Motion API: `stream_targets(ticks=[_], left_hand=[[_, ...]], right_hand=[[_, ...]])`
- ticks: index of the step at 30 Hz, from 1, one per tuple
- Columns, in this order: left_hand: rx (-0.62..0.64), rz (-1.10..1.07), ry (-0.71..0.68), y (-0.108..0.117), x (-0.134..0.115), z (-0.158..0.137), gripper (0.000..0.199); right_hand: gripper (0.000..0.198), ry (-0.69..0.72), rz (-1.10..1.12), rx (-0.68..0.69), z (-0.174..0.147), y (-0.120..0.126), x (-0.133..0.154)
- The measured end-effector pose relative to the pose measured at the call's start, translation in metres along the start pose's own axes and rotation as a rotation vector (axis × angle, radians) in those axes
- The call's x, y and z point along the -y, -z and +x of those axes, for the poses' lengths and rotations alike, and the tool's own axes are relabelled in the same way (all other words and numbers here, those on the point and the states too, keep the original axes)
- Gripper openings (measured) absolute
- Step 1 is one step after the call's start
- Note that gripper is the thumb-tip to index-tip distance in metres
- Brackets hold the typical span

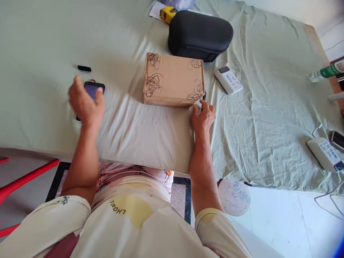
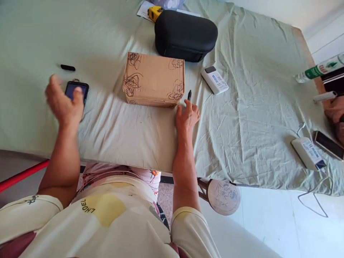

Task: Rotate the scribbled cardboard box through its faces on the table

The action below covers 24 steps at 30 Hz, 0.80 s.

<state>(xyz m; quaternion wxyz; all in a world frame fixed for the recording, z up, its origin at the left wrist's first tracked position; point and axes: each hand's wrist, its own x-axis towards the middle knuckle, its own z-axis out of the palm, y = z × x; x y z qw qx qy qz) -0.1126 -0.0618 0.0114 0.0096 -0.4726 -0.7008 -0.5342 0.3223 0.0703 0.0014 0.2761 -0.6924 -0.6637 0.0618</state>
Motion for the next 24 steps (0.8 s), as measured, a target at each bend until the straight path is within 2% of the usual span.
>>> stream_targets(ticks=[2,4,6,9,11,15,20,22,24], left_hand=[[-0.059,0.100,0.132,0.033,0.008,-0.010,0.069],[-0.004,0.168,0.186,0.054,0.009,-0.020,0.057],[0.069,0.299,0.222,0.062,0.002,-0.029,0.061],[0.163,0.485,0.262,0.055,-0.012,-0.038,0.062],[0.170,0.529,0.304,0.046,-0.019,-0.040,0.061],[0.084,0.434,0.375,0.031,-0.029,-0.044,0.062],[-0.020,0.432,0.405,0.012,-0.049,-0.066,0.079],[-0.063,0.398,0.371,0.003,-0.061,-0.077,0.085],[-0.096,0.345,0.280,-0.005,-0.075,-0.089,0.090]], right_hand=[[0.043,0.006,-0.016,0.030,-0.001,-0.001,0.001],[0.042,0.012,-0.014,0.039,0.000,-0.004,0.001],[0.041,0.028,0.012,0.030,0.001,-0.007,-0.001],[0.041,0.040,0.040,0.013,0.001,-0.011,-0.004],[0.040,0.051,0.060,-0.001,0.001,-0.012,-0.006],[0.042,0.111,0.174,-0.105,0.007,-0.012,-0.009],[0.043,0.178,0.387,-0.282,0.011,0.000,0.001],[0.045,0.184,0.503,-0.383,0.004,0.009,0.014],[0.045,0.233,0.655,-0.479,-0.007,0.017,0.030]])
